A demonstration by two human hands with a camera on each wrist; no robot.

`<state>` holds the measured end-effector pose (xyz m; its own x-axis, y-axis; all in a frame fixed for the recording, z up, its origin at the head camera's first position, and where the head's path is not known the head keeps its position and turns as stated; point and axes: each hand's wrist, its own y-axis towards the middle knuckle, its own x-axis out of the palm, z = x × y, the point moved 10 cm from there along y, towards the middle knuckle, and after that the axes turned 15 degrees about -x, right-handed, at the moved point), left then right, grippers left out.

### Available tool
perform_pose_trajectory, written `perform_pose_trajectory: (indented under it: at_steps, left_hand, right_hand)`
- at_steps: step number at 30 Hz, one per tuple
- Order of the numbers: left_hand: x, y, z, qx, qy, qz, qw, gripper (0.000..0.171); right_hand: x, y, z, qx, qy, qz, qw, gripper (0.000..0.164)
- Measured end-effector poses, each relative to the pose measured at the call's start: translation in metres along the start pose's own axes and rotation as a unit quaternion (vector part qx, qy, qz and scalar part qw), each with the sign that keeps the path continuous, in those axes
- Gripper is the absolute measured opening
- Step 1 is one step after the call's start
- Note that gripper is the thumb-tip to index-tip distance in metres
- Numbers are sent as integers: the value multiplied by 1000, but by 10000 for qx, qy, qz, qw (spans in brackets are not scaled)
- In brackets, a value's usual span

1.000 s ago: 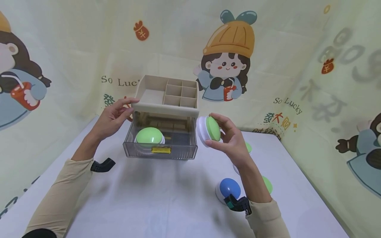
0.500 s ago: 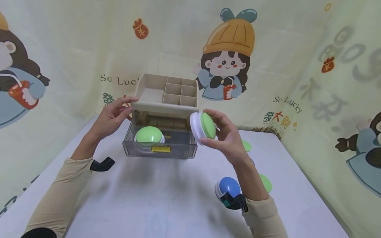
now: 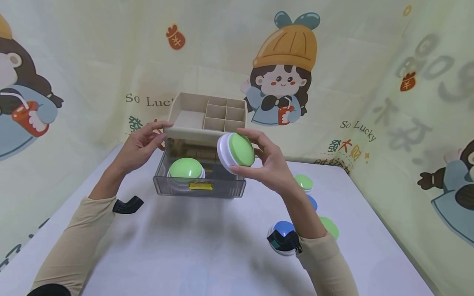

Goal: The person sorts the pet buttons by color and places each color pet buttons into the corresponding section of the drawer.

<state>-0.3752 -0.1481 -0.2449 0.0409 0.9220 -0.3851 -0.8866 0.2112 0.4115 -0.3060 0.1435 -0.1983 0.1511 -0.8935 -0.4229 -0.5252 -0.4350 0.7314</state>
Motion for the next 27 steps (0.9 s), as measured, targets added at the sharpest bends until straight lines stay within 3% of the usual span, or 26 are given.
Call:
perform_pose_trajectory:
  at_steps: [7,12,27]
  left_hand:
    - [2,1,-1,37,-28,-41,10000,40]
    - [0,1,-1,27,13,2,10000,40]
    - [-1,-1,2,64,77,33,9999,41]
  right_hand:
    - [9,8,4,115,-317,-362,9988,83]
    - [17,15,4,86,-583,-835,9948,78]
    - [39,18,8,-83,-717,-1674,9832,73]
